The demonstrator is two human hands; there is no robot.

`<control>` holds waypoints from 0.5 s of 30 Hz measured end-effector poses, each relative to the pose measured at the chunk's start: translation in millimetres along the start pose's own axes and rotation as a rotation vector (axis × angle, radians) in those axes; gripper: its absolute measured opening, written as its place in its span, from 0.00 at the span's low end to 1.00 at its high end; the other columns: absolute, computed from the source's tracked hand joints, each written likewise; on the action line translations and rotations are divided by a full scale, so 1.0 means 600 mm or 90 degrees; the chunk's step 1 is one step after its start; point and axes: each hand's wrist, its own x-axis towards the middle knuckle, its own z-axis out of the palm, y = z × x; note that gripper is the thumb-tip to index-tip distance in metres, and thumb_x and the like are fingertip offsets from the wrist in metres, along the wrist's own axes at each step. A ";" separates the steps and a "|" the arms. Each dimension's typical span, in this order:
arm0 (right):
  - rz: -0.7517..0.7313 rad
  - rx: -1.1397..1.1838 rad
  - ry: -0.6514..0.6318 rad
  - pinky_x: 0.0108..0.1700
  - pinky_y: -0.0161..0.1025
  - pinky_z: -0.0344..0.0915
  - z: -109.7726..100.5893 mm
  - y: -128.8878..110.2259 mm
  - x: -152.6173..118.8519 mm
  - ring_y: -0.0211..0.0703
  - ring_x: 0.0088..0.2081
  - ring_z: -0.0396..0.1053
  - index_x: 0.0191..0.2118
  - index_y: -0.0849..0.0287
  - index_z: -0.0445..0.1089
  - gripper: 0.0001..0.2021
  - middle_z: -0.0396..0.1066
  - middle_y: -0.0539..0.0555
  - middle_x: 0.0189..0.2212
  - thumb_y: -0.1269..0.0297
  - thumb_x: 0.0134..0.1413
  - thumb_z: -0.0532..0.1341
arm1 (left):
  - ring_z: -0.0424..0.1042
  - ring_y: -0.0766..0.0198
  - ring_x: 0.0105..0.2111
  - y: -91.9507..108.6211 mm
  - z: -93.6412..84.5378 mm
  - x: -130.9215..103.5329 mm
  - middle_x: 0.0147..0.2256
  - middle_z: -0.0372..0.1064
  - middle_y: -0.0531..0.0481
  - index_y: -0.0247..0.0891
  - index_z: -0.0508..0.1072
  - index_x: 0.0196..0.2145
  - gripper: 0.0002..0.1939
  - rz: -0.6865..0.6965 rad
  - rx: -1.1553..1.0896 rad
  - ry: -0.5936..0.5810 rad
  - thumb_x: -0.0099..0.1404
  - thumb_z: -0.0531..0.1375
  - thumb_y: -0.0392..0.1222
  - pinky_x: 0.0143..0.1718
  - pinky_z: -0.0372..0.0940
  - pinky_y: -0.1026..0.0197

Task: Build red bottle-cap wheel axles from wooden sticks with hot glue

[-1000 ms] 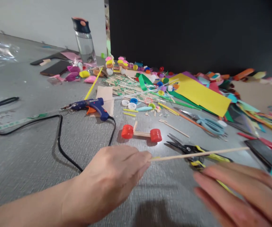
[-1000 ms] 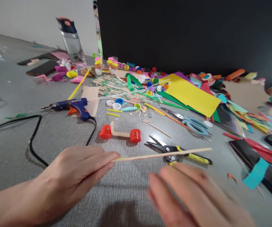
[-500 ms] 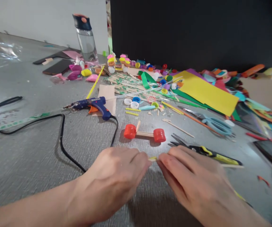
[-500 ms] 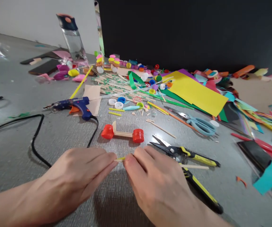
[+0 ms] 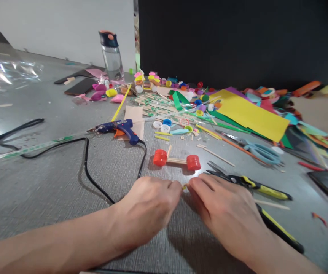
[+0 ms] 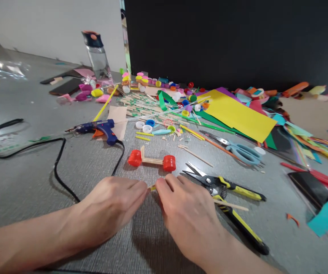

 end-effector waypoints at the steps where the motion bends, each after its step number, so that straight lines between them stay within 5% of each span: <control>1: -0.001 -0.011 0.004 0.32 0.44 0.52 0.002 0.001 0.001 0.46 0.30 0.66 0.32 0.57 0.66 0.11 0.67 0.51 0.29 0.75 0.67 0.54 | 0.73 0.56 0.23 -0.001 0.001 0.000 0.27 0.72 0.51 0.37 0.69 0.30 0.08 -0.014 0.005 -0.010 0.66 0.59 0.29 0.22 0.64 0.56; 4: -0.011 0.015 0.004 0.32 0.43 0.52 0.005 0.010 0.002 0.45 0.29 0.66 0.32 0.58 0.66 0.12 0.66 0.51 0.28 0.72 0.70 0.53 | 0.73 0.56 0.24 -0.007 0.006 -0.001 0.27 0.72 0.51 0.37 0.71 0.31 0.07 -0.036 -0.009 0.005 0.68 0.58 0.29 0.24 0.64 0.56; 9: -0.057 0.262 -0.061 0.33 0.38 0.58 -0.015 0.039 -0.002 0.38 0.30 0.65 0.37 0.58 0.67 0.09 0.67 0.48 0.29 0.69 0.72 0.54 | 0.74 0.62 0.31 -0.021 -0.004 0.000 0.30 0.74 0.52 0.35 0.74 0.35 0.13 0.028 -0.200 0.079 0.76 0.52 0.35 0.33 0.66 0.60; 15: -0.028 0.339 -0.004 0.37 0.35 0.63 -0.039 0.057 -0.014 0.36 0.34 0.68 0.42 0.56 0.66 0.04 0.69 0.48 0.33 0.71 0.71 0.55 | 0.75 0.64 0.33 -0.026 -0.010 0.008 0.33 0.76 0.51 0.35 0.76 0.39 0.14 -0.008 -0.296 0.071 0.77 0.51 0.36 0.36 0.68 0.62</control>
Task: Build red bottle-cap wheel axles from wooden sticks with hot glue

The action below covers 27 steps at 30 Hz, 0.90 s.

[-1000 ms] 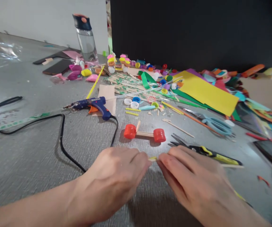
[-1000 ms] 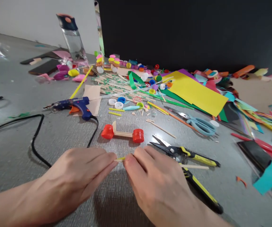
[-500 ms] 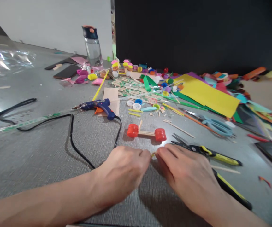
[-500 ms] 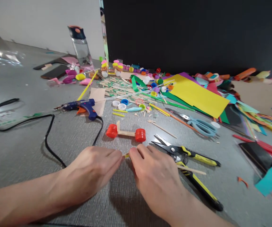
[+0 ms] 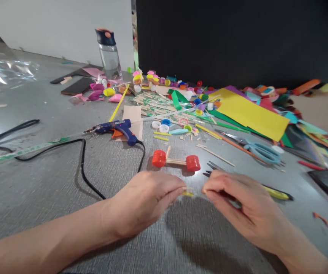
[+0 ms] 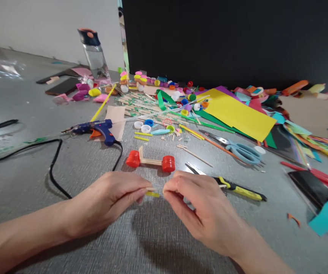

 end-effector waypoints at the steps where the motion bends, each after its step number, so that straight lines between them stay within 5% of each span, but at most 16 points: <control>1: 0.008 -0.028 0.011 0.40 0.36 0.65 0.002 0.001 -0.001 0.37 0.38 0.70 0.45 0.56 0.67 0.05 0.71 0.49 0.37 0.71 0.71 0.55 | 0.76 0.62 0.36 -0.001 0.004 -0.001 0.35 0.77 0.49 0.35 0.76 0.43 0.13 0.008 0.027 0.004 0.77 0.51 0.36 0.39 0.69 0.60; 5: 0.038 -0.091 0.029 0.49 0.37 0.66 0.015 0.006 -0.001 0.38 0.47 0.72 0.56 0.55 0.65 0.12 0.74 0.51 0.47 0.72 0.72 0.54 | 0.73 0.59 0.33 -0.001 0.018 -0.006 0.33 0.74 0.47 0.33 0.74 0.43 0.12 0.039 0.151 0.020 0.75 0.50 0.33 0.37 0.70 0.57; 8: 0.036 -0.066 0.034 0.48 0.35 0.66 0.021 0.005 0.004 0.36 0.44 0.71 0.53 0.55 0.65 0.10 0.73 0.50 0.44 0.74 0.72 0.55 | 0.67 0.61 0.27 0.003 0.018 -0.009 0.29 0.69 0.50 0.33 0.71 0.37 0.12 0.023 0.174 0.040 0.75 0.49 0.31 0.31 0.66 0.58; 11: -0.001 -0.034 0.038 0.47 0.36 0.66 0.020 0.001 0.008 0.36 0.43 0.69 0.50 0.57 0.67 0.09 0.71 0.50 0.42 0.76 0.71 0.55 | 0.68 0.60 0.31 0.012 0.010 -0.007 0.32 0.69 0.48 0.33 0.71 0.34 0.13 0.036 0.153 0.087 0.75 0.50 0.33 0.36 0.67 0.56; 15: -0.072 -0.053 0.064 0.49 0.38 0.66 0.018 -0.005 0.004 0.39 0.46 0.69 0.48 0.60 0.68 0.09 0.71 0.53 0.44 0.79 0.68 0.57 | 0.70 0.63 0.36 0.023 0.002 -0.001 0.34 0.70 0.50 0.35 0.73 0.34 0.11 -0.078 -0.126 0.140 0.74 0.55 0.35 0.39 0.66 0.60; 20: -0.121 -0.165 0.050 0.47 0.40 0.67 0.032 -0.010 0.006 0.42 0.45 0.68 0.46 0.63 0.68 0.08 0.70 0.57 0.45 0.79 0.69 0.56 | 0.62 0.72 0.19 0.031 0.001 0.007 0.22 0.63 0.58 0.37 0.66 0.29 0.14 -0.354 -0.598 0.007 0.73 0.55 0.44 0.17 0.57 0.71; 24: -0.143 -0.218 0.016 0.39 0.41 0.68 0.039 -0.015 0.016 0.43 0.39 0.68 0.41 0.62 0.70 0.10 0.71 0.57 0.42 0.75 0.72 0.52 | 0.68 0.70 0.21 0.026 0.001 0.007 0.26 0.68 0.54 0.37 0.67 0.33 0.10 -0.369 -0.725 -0.103 0.72 0.55 0.44 0.14 0.60 0.72; 27: -0.158 -0.215 0.049 0.44 0.45 0.70 0.029 -0.028 0.014 0.46 0.42 0.70 0.43 0.60 0.71 0.08 0.73 0.57 0.42 0.75 0.70 0.55 | 0.68 0.71 0.21 0.022 0.000 0.007 0.25 0.69 0.54 0.36 0.67 0.32 0.10 -0.383 -0.719 -0.102 0.71 0.56 0.42 0.14 0.60 0.74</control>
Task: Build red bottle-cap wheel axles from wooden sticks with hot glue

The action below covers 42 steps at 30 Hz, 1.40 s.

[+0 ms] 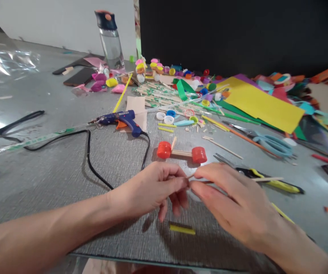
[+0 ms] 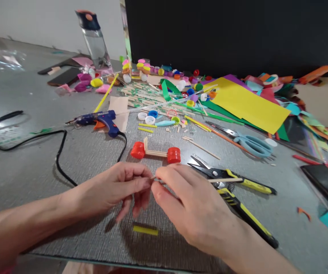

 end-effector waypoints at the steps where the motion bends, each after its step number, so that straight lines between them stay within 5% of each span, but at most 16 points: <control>1: -0.007 0.000 0.020 0.45 0.45 0.70 -0.006 -0.006 0.000 0.46 0.42 0.71 0.43 0.59 0.71 0.05 0.74 0.56 0.40 0.74 0.69 0.58 | 0.67 0.71 0.20 0.001 -0.001 0.000 0.25 0.69 0.54 0.36 0.67 0.31 0.11 0.009 0.003 0.019 0.71 0.56 0.42 0.13 0.59 0.74; 3: -0.033 0.012 -0.004 0.40 0.44 0.69 -0.011 -0.021 -0.001 0.44 0.36 0.70 0.42 0.58 0.71 0.01 0.73 0.52 0.34 0.68 0.68 0.62 | 0.66 0.72 0.18 0.004 -0.002 0.000 0.25 0.69 0.55 0.36 0.66 0.31 0.11 0.053 0.003 0.072 0.72 0.56 0.42 0.12 0.58 0.75; 5: -0.068 0.058 -0.131 0.32 0.44 0.67 -0.003 -0.036 0.001 0.44 0.32 0.68 0.37 0.58 0.71 0.07 0.71 0.50 0.30 0.64 0.68 0.62 | 0.67 0.73 0.18 0.007 -0.002 0.000 0.25 0.70 0.55 0.36 0.67 0.32 0.11 0.113 -0.006 0.113 0.72 0.56 0.42 0.12 0.58 0.75; 9: -0.099 0.075 -0.293 0.35 0.43 0.68 0.026 -0.040 0.002 0.46 0.36 0.70 0.40 0.61 0.71 0.03 0.73 0.53 0.37 0.75 0.62 0.62 | 0.69 0.73 0.18 0.009 -0.004 -0.002 0.25 0.72 0.55 0.37 0.65 0.35 0.09 0.202 -0.038 0.117 0.74 0.55 0.42 0.16 0.63 0.74; 18: 0.103 -0.172 -0.123 0.30 0.43 0.57 -0.028 0.098 0.002 0.46 0.29 0.68 0.37 0.59 0.68 0.08 0.71 0.54 0.32 0.65 0.69 0.55 | 0.73 0.69 0.20 -0.005 -0.002 -0.005 0.26 0.76 0.52 0.40 0.60 0.39 0.10 0.190 -0.093 0.037 0.76 0.54 0.47 0.22 0.69 0.68; 24: 0.189 -0.121 -0.213 0.32 0.40 0.60 -0.002 0.172 0.038 0.45 0.30 0.70 0.33 0.59 0.70 0.08 0.73 0.53 0.29 0.71 0.64 0.58 | 0.72 0.71 0.19 -0.015 0.006 -0.002 0.25 0.76 0.51 0.40 0.59 0.36 0.12 0.081 -0.095 -0.042 0.76 0.53 0.48 0.23 0.67 0.70; 28: 0.219 0.006 -0.208 0.32 0.37 0.66 -0.016 0.126 0.038 0.41 0.32 0.72 0.42 0.56 0.74 0.08 0.75 0.51 0.32 0.63 0.70 0.58 | 0.72 0.70 0.19 -0.017 0.006 0.002 0.25 0.76 0.51 0.40 0.59 0.35 0.11 0.087 -0.113 -0.010 0.75 0.54 0.46 0.24 0.68 0.69; 33: 0.399 0.630 -0.072 0.24 0.27 0.66 -0.026 0.051 0.031 0.32 0.24 0.68 0.42 0.56 0.76 0.06 0.74 0.48 0.30 0.65 0.68 0.61 | 0.74 0.68 0.22 -0.024 0.004 0.004 0.28 0.77 0.49 0.38 0.66 0.36 0.13 0.093 -0.126 -0.020 0.72 0.58 0.50 0.25 0.69 0.67; 42: 0.495 0.728 0.045 0.22 0.24 0.64 0.014 0.022 0.037 0.26 0.20 0.66 0.32 0.59 0.75 0.11 0.70 0.46 0.28 0.63 0.68 0.64 | 0.75 0.69 0.30 -0.028 -0.001 0.003 0.34 0.78 0.46 0.34 0.81 0.39 0.17 0.110 -0.068 0.001 0.71 0.60 0.51 0.35 0.69 0.67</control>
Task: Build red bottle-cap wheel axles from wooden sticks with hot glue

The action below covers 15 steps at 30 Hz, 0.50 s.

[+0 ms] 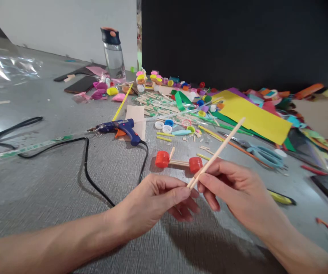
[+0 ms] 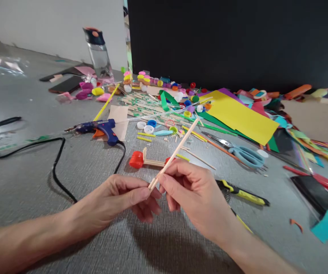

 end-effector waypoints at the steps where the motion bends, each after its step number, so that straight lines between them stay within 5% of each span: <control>1: 0.014 0.011 -0.002 0.22 0.24 0.64 0.002 0.001 -0.002 0.26 0.20 0.66 0.32 0.58 0.74 0.11 0.70 0.46 0.28 0.63 0.68 0.64 | 0.75 0.68 0.30 -0.001 0.000 0.000 0.35 0.78 0.46 0.34 0.81 0.39 0.17 -0.007 -0.013 -0.008 0.72 0.59 0.51 0.35 0.69 0.66; 15: 0.095 0.119 -0.058 0.23 0.26 0.60 0.003 0.025 -0.010 0.27 0.22 0.64 0.38 0.55 0.74 0.08 0.69 0.45 0.27 0.60 0.70 0.63 | 0.73 0.72 0.24 -0.002 0.003 0.000 0.28 0.76 0.49 0.33 0.79 0.35 0.17 -0.034 -0.053 -0.039 0.72 0.59 0.50 0.29 0.68 0.70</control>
